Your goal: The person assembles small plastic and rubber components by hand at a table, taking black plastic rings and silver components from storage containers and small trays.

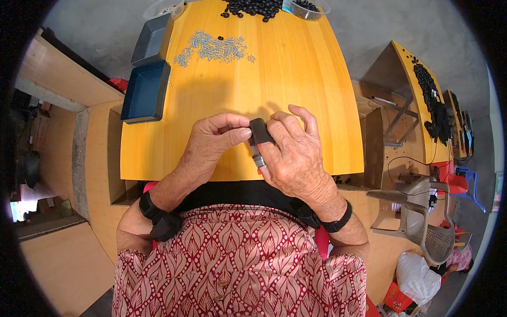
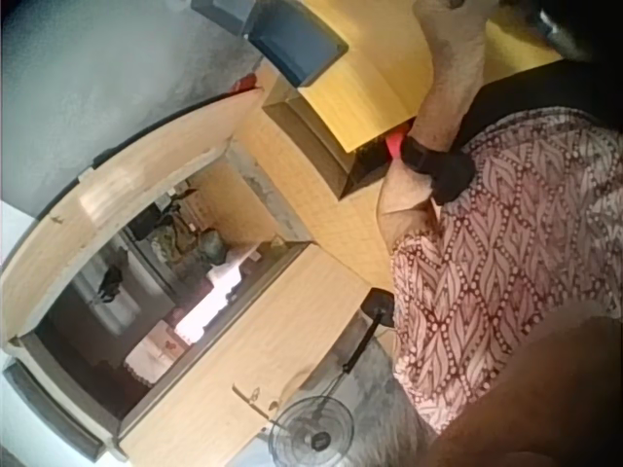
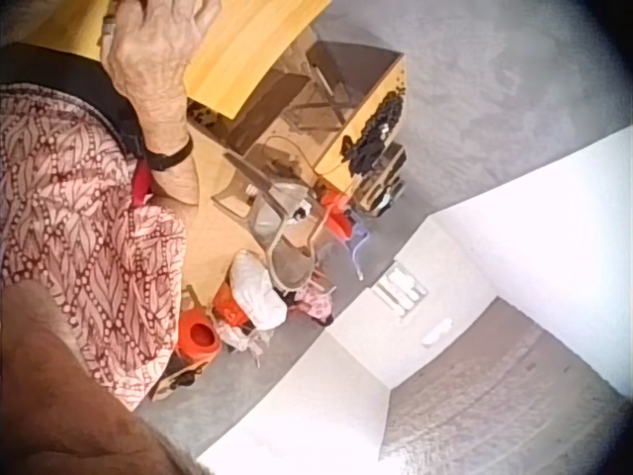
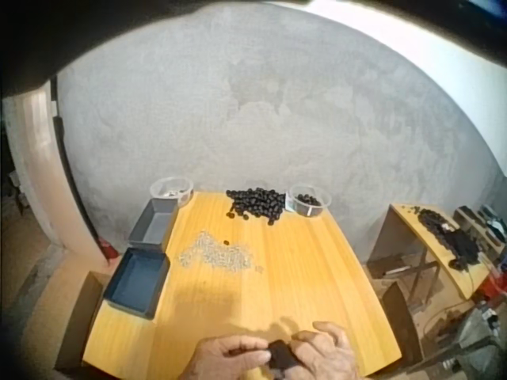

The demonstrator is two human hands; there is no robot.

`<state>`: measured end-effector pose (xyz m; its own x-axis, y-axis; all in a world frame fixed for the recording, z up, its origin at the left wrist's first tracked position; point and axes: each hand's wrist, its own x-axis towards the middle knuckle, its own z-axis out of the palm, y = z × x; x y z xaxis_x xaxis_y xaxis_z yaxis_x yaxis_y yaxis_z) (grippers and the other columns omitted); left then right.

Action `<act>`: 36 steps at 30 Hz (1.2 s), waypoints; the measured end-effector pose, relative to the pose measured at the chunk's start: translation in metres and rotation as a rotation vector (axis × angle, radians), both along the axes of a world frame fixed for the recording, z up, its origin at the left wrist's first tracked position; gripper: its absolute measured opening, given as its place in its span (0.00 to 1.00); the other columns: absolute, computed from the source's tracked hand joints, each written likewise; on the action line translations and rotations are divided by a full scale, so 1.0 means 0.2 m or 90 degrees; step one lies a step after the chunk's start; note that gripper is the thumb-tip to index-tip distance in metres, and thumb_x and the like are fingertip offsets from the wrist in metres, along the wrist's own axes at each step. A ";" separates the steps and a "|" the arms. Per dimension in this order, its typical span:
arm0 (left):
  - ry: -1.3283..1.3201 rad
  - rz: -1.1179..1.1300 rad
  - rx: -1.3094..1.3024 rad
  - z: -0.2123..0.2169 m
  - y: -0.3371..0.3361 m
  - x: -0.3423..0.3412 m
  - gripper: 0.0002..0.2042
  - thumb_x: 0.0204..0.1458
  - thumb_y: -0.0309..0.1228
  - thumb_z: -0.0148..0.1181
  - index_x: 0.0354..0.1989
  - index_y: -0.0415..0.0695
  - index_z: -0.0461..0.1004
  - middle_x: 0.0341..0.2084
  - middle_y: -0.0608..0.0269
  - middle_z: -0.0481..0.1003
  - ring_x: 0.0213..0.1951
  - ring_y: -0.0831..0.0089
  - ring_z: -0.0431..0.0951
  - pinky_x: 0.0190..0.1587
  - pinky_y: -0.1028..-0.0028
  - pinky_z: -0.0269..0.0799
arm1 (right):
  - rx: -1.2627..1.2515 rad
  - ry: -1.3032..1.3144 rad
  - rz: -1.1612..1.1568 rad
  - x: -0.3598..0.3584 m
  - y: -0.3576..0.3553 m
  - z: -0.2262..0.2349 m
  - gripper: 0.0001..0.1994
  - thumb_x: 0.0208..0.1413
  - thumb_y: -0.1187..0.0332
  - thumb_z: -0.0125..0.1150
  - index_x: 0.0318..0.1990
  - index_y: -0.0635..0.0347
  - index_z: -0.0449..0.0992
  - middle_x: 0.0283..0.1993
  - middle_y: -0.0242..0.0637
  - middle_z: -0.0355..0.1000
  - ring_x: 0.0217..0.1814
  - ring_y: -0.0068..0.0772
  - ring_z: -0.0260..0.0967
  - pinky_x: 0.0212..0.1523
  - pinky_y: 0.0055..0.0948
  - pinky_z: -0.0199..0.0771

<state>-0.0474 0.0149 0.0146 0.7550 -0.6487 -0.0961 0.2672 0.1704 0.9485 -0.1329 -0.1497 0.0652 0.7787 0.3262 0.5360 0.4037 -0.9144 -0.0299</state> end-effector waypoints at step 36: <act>0.060 0.035 -0.039 -0.07 -0.03 0.02 0.09 0.52 0.27 0.63 0.40 0.39 0.79 0.34 0.67 0.78 0.39 0.80 0.73 0.46 0.77 0.68 | -0.004 0.000 0.018 0.14 -0.06 -0.10 0.14 0.38 0.66 0.69 0.33 0.63 0.77 0.35 0.38 0.69 0.42 0.39 0.69 0.49 0.43 0.68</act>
<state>-0.0435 0.0081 0.0013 0.7786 -0.6140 -0.1295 0.3436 0.2445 0.9067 -0.1050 -0.1617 0.0443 0.7692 0.3512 0.5339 0.4288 -0.9031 -0.0238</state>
